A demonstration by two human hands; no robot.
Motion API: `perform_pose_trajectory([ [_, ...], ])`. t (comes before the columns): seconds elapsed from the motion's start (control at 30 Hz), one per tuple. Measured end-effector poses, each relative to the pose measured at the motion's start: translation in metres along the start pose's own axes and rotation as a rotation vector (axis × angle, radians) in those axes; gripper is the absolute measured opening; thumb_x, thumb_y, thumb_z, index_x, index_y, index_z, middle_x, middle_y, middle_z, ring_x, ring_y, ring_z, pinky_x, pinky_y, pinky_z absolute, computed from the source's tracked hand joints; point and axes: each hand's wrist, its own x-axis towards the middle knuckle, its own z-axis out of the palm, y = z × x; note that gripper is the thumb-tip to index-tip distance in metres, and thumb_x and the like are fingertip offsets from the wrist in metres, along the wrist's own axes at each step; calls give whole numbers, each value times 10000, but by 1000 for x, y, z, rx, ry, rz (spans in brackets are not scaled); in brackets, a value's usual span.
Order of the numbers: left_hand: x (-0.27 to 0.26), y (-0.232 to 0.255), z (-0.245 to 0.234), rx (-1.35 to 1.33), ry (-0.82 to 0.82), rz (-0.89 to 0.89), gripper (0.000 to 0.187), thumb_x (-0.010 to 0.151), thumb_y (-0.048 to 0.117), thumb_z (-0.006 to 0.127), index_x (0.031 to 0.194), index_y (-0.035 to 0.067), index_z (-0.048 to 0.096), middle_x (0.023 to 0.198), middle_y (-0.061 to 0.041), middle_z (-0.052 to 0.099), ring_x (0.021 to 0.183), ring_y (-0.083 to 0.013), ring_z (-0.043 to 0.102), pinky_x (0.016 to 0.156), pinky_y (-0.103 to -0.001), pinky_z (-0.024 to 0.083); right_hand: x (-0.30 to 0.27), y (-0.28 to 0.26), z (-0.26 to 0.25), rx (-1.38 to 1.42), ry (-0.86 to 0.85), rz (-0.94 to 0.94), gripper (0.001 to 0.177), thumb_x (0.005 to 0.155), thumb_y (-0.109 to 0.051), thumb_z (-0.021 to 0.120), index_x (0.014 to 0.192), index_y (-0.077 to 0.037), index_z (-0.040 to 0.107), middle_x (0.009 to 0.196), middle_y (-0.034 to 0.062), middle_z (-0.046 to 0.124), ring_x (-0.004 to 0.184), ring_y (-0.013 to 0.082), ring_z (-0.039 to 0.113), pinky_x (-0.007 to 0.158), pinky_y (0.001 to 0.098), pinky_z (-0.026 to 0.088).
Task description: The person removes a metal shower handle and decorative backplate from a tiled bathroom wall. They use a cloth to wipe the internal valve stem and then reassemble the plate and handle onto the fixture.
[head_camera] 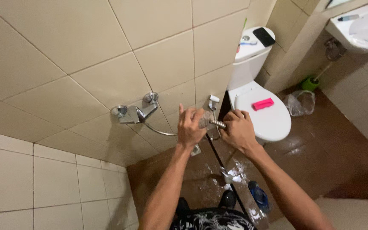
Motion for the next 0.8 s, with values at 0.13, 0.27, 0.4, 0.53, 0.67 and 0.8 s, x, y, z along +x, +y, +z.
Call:
perform_pose_trajectory([
  [0.13,-3,5,3,4,28,-44,488,701,121,909,1152,61,732,1016,-103,672,1000,-275,700,1163,-721,391,5,0,5,155,-35,147,248,772,-309,743,824,-72,798,973,56,728,1061,237,621,985,425,449],
  [0.27,-5,11,0,3,34,-53,461,730,116,889,1153,52,720,1004,-103,661,980,-279,697,1155,-732,384,6,-3,6,147,9,66,290,807,-332,752,854,-50,795,956,85,711,1016,263,601,921,454,442],
  [0.4,16,20,4,-8,67,-12,404,838,182,898,1172,53,711,1029,-114,645,989,-292,693,1142,-733,371,19,-4,-8,239,-226,190,297,856,-328,725,741,-61,783,828,105,659,908,243,602,910,417,462],
  [0.53,20,33,-7,26,21,-39,380,810,27,781,1177,117,739,1044,-64,657,1021,-245,711,1234,-698,395,8,-2,-16,603,-66,260,381,936,-364,687,804,-9,724,811,99,616,763,258,591,718,421,503],
  [0.67,15,39,5,-91,83,-28,425,774,234,911,1117,81,713,1017,-107,656,978,-285,698,1150,-725,357,-7,14,-14,523,54,87,358,1006,-292,634,841,4,750,747,111,601,724,262,564,707,430,472],
  [0.8,-15,6,16,-47,-6,-129,444,725,144,891,1145,131,746,1033,-62,681,1005,-238,713,1218,-706,316,-30,33,-24,688,-175,509,310,994,-304,593,909,-65,770,774,59,614,662,259,554,579,450,469],
])
